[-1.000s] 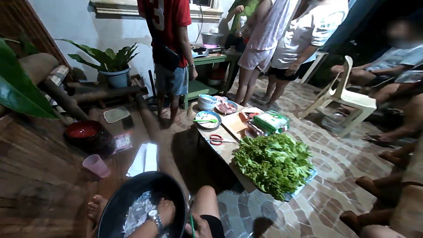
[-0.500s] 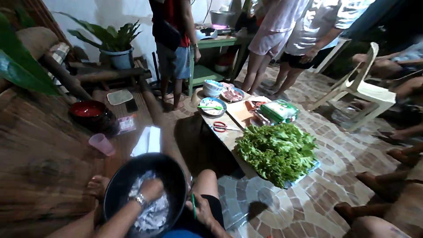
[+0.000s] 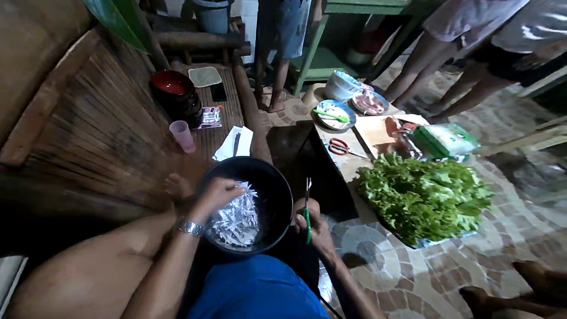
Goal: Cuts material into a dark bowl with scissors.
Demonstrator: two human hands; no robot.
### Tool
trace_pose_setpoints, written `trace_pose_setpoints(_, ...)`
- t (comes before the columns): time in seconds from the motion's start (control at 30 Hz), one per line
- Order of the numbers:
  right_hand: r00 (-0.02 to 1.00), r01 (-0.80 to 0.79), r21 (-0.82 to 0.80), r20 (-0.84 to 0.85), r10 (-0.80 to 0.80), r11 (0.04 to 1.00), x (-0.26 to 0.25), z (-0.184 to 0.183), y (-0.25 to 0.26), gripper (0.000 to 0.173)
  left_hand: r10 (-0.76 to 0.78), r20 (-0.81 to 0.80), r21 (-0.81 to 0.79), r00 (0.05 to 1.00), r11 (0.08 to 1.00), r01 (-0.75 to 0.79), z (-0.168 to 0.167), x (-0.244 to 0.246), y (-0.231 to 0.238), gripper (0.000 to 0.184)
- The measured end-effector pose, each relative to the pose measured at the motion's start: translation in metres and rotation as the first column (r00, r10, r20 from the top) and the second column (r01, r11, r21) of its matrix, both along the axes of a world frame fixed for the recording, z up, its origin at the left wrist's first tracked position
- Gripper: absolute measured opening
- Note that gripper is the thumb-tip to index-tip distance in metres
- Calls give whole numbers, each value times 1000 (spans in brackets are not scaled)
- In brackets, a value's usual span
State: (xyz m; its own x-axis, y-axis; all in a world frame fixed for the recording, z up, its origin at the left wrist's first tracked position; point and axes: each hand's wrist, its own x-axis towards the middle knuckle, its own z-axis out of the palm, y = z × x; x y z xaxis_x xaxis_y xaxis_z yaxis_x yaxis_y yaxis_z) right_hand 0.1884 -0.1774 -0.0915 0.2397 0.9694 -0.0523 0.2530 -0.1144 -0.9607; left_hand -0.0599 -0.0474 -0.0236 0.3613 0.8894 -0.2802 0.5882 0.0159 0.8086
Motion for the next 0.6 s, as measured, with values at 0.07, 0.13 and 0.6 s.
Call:
trace_pose_setpoints(0.07,978,-115,-39,168,120,993,0,28,0,50,24,58,18,998,1000,-25,3,0,-3,17)
trace_pose_setpoints(0.13,917,-237,-167,287,277,957,-4,55,0,73,50,133,40,990,998,-56,6,1,-5,15)
trace_pose_setpoints(0.6,784,-391,-446,297,546,805,-49,91,11,78,46,369,10,928,998,-54,23,6,-21,10)
